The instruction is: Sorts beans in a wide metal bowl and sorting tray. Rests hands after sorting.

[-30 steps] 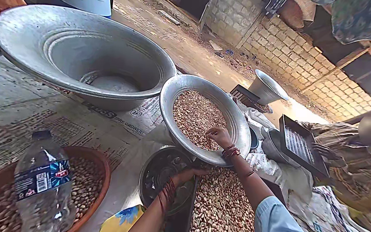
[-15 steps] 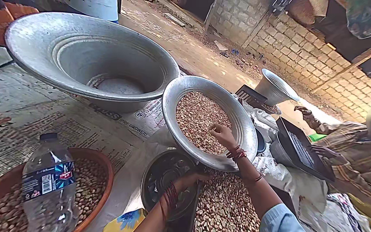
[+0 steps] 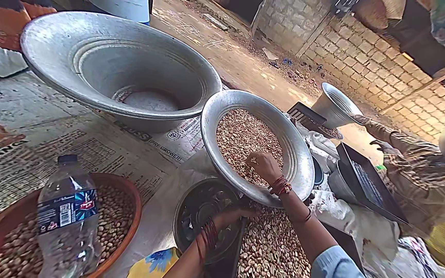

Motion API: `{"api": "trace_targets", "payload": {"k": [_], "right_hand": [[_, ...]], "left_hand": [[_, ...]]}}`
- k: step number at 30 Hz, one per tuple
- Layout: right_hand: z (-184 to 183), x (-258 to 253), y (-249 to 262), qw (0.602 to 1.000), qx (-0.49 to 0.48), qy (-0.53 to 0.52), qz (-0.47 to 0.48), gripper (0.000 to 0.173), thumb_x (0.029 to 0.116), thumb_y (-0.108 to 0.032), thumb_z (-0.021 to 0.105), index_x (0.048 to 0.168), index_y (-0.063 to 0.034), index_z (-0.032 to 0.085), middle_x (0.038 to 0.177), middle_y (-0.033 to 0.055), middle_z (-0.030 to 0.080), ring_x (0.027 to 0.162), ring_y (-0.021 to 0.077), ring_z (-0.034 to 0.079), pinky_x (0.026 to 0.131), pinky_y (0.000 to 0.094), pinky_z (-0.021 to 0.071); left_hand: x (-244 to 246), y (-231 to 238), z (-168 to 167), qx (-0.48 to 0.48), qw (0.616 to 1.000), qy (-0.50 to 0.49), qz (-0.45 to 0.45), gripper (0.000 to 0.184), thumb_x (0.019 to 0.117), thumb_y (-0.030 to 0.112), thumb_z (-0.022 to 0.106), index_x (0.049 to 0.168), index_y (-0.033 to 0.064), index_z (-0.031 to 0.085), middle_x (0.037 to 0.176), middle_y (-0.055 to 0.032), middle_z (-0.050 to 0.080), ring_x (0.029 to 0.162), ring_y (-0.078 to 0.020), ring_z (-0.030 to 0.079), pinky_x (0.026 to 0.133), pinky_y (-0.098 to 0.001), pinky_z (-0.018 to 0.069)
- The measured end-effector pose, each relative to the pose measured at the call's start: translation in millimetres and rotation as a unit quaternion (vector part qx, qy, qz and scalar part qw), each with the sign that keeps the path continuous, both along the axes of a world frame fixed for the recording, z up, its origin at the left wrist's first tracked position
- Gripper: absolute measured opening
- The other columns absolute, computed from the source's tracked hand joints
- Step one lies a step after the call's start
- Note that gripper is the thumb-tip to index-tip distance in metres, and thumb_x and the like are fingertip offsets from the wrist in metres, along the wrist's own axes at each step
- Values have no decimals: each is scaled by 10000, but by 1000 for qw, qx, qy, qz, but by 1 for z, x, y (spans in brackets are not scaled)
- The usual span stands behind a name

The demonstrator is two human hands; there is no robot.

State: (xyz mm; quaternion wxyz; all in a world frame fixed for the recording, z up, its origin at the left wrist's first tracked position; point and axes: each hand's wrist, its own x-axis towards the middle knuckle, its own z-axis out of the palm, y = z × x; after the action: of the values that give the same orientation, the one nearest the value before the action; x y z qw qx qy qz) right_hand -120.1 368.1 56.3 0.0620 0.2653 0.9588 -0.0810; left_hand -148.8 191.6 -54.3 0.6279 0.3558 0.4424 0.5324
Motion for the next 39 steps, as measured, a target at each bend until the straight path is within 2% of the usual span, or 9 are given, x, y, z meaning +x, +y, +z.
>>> {"api": "trace_targets", "payload": {"k": [5,8,11,16,25,30,33,36,39], "right_hand": [[30,14,-34,989,-61,108,82,194,953,-166,649,1058,-34,746,810,89,676,695,160,583,688,343,480],[54,23,-61,958,-194,164,133,176,967,-124,673,1089,-27,753,1009,50,760,862,41,717,796,200,588],[53,28,-64,965,-119,181,149,146,959,-112,674,1043,-39,768,1025,68,767,879,96,736,807,237,603],[22,31,-34,992,41,22,115,164,957,-128,644,1033,-77,780,1012,168,740,912,357,719,783,553,552],[9,22,-21,995,-3,-69,71,229,994,-229,636,1122,-88,762,1091,150,737,1043,341,695,899,566,518],[0,25,-4,983,-117,138,-3,230,966,-164,616,1044,25,721,944,117,740,822,177,703,777,360,564],[1,10,8,923,-273,231,-140,164,967,-6,492,1095,18,593,787,23,646,572,63,583,549,236,508],[5,-7,19,969,-172,136,-112,216,1002,-144,570,1150,-34,683,728,-4,577,590,68,462,607,276,410],[7,-25,15,995,-41,68,-53,258,1004,-218,622,1184,-71,733,853,98,664,748,196,556,780,398,463]], "left_hand": [[1,-3,7,-3,1000,-10,12,440,980,133,629,1364,-63,544,1360,-176,585,1254,-191,544,1094,-374,419],[3,-2,7,-8,1000,-12,16,447,977,120,623,1374,-65,533,1367,-179,577,1254,-187,541,1089,-364,421],[3,-1,5,-17,1000,-12,7,464,984,162,628,1393,-34,532,1391,-164,565,1272,-183,529,1087,-370,421],[1,-2,5,-15,1000,-22,-3,379,976,178,629,1309,1,586,1254,-101,620,1128,-130,574,978,-343,469],[0,-2,3,-15,1000,-18,-17,323,1008,175,590,1270,-10,630,1250,-103,636,1136,-127,577,1000,-339,458],[-1,-3,7,-6,1000,-22,-11,430,978,192,637,1344,-21,566,1305,-127,611,1184,-144,564,1040,-352,445],[0,-2,7,-12,1000,-23,-11,421,975,182,639,1339,-18,570,1303,-125,610,1182,-147,565,1036,-350,448],[0,-2,7,-11,1000,-22,-13,451,974,194,640,1363,-19,554,1326,-133,602,1206,-157,559,1055,-364,440],[0,-2,8,-7,1000,-22,-5,373,974,165,625,1291,-29,601,1258,-121,631,1154,-143,577,1025,-356,452]]}}
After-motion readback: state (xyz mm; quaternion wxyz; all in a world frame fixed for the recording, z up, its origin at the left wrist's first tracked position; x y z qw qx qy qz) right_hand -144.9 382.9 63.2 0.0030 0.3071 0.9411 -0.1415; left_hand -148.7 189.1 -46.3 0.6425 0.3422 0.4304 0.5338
